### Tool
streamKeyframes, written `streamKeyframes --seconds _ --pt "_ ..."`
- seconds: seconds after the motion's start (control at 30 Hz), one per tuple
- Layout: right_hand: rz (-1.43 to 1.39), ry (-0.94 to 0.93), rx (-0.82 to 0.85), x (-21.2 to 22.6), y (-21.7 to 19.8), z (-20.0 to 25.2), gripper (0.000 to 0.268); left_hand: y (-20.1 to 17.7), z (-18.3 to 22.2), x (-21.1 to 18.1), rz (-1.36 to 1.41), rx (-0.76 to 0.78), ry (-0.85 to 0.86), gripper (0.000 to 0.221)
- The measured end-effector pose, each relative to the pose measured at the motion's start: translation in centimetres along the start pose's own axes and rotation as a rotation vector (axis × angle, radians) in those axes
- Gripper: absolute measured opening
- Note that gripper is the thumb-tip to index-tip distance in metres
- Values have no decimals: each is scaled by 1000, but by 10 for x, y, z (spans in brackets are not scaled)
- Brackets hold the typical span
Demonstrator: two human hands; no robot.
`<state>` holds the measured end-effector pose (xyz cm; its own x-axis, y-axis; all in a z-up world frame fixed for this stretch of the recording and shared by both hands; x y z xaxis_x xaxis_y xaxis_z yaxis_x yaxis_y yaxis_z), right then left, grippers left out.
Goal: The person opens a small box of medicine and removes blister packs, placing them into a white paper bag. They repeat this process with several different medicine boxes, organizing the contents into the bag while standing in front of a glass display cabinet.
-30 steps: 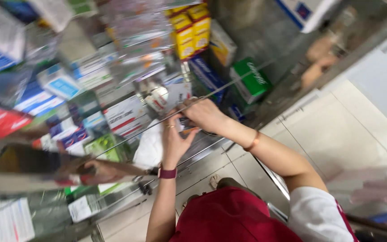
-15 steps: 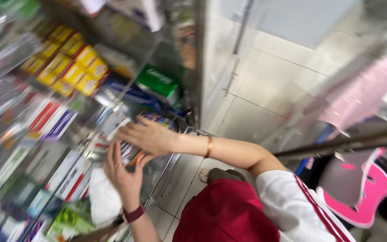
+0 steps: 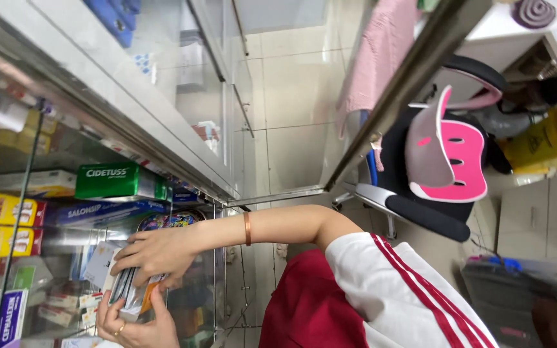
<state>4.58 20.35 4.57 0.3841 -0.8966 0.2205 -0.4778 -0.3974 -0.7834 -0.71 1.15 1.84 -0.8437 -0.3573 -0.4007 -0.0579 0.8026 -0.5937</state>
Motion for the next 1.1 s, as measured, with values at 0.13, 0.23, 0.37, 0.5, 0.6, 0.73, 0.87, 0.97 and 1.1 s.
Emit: streamKeyframes --seconds 0.13,0.23,0.37,0.5,0.6,0.73,0.87,0.97,1.1 --pt "5 11 -27 -2 7 6 38 3 1 13 -32 46 51 52" --pt "10 22 -47 0 8 7 38 9 5 27 -110 150 -20 28" --pt "56 16 -43 0 9 10 36 14 8 37 -50 141 -29 19" --pt "29 11 -45 1 6 10 39 9 4 2 61 -49 11 19" --pt "13 35 -12 10 -24 -2 40 17 8 16 127 -72 -14 22" --pt "-150 -32 26 37 -84 -23 39 16 5 8 39 -73 -105 26" --pt "-659 -136 116 62 -158 -48 23 17 -3 3 28 -87 -56 27" --pt "-734 -206 -12 73 -207 -73 19 14 -8 -4 -35 -99 73 39" --pt "-526 -182 -247 62 -232 -121 13 10 -9 -10 113 -88 -121 21"
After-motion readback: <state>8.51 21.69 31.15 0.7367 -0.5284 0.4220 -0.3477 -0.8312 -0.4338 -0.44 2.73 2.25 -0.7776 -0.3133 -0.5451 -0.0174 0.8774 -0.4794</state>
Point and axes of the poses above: each hand's wrist, its own z-axis away from the middle knuckle, its own y-axis out of the palm, x = y × z, the point moved 2 cm from there along -z, towards the middle knuckle, and after that the axes turned 13 degrees about -x, right-handed, at the moved point
